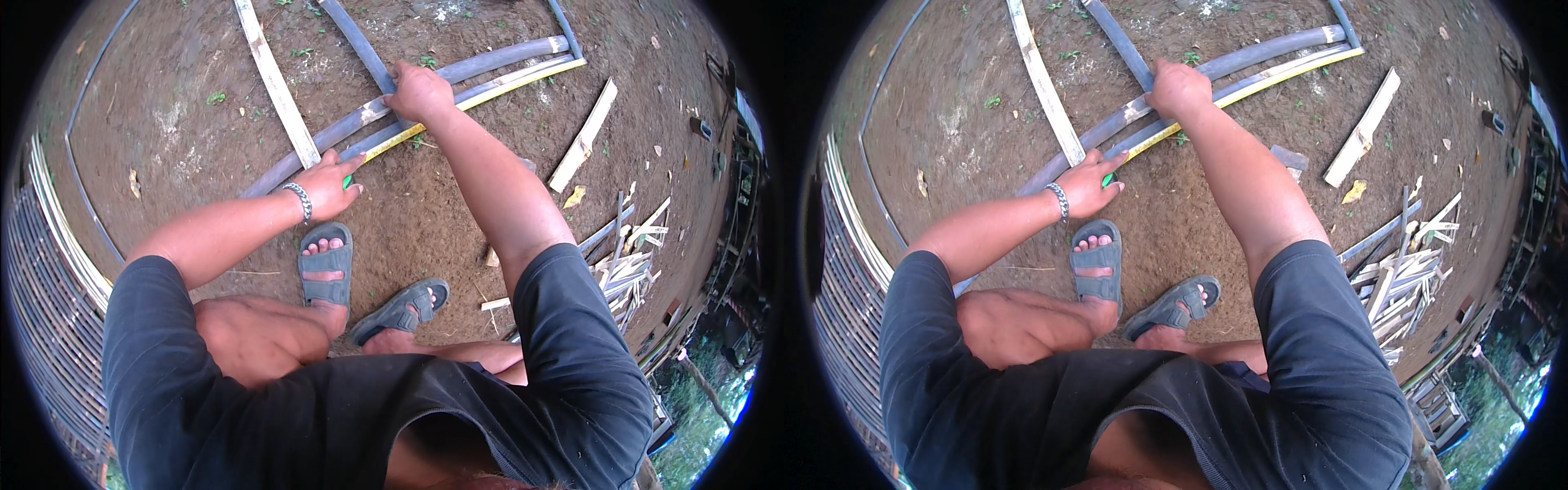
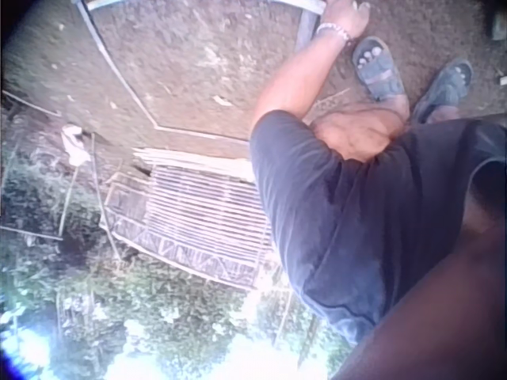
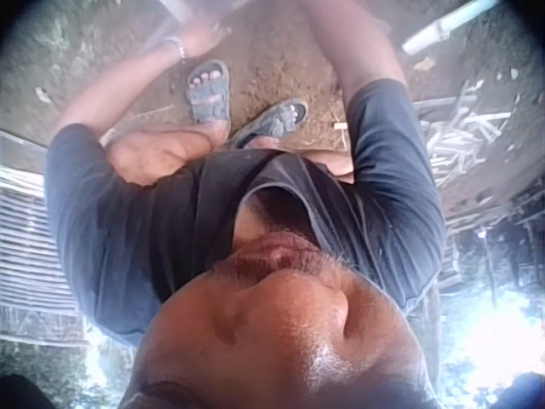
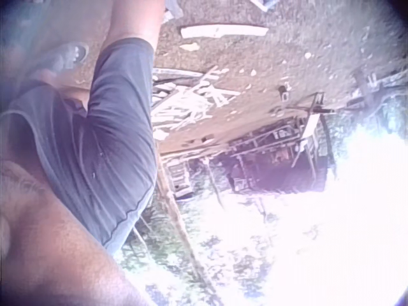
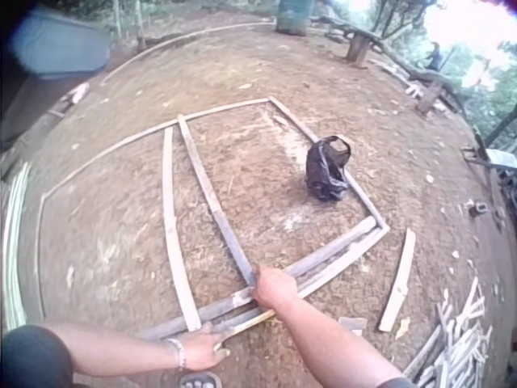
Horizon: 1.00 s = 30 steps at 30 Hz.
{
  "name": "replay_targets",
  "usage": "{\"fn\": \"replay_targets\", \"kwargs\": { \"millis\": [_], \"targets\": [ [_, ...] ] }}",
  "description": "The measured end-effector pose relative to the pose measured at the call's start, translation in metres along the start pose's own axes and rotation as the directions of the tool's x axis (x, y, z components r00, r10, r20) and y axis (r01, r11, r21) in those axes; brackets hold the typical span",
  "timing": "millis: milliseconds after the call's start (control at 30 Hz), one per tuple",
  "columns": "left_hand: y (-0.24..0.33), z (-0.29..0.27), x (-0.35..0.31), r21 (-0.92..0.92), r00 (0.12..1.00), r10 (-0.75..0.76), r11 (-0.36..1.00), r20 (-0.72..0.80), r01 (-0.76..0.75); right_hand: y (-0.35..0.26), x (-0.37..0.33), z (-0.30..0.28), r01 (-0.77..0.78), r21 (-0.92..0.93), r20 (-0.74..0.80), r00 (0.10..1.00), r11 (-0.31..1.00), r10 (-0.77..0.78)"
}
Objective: The person assembles a rectangular bamboo frame on the ground. They measure the bamboo strips with a tape measure, position them into a grid, and secure the joints using a small axe to drive wooden pegs into the intersections.
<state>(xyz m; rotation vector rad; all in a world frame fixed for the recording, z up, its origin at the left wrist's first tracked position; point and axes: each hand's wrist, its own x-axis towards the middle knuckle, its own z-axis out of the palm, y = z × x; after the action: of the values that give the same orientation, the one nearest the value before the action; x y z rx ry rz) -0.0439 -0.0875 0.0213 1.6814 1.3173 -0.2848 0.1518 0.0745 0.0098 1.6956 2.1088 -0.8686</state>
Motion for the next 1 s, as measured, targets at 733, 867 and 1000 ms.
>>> {"fn": "replay_targets", "kwargs": {
  "millis": [733,867,1000],
  "targets": [
    [-0.001,-0.002,0.000,-0.025,1.000,0.006,1.000,-0.001,-0.006,0.010,0.003,0.001,0.030,0.045,-0.093,0.995,0.999,-0.025],
    [0.000,-0.003,-0.001,-0.037,1.000,0.006,0.999,0.001,-0.006,0.012,0.004,0.002,0.040,0.055,-0.103,0.994,0.998,-0.034],
    [-0.002,-0.003,-0.001,-0.032,1.000,0.009,0.999,-0.003,-0.009,0.014,0.007,0.005,0.046,0.063,-0.114,0.993,0.997,-0.039]
  ]
}}
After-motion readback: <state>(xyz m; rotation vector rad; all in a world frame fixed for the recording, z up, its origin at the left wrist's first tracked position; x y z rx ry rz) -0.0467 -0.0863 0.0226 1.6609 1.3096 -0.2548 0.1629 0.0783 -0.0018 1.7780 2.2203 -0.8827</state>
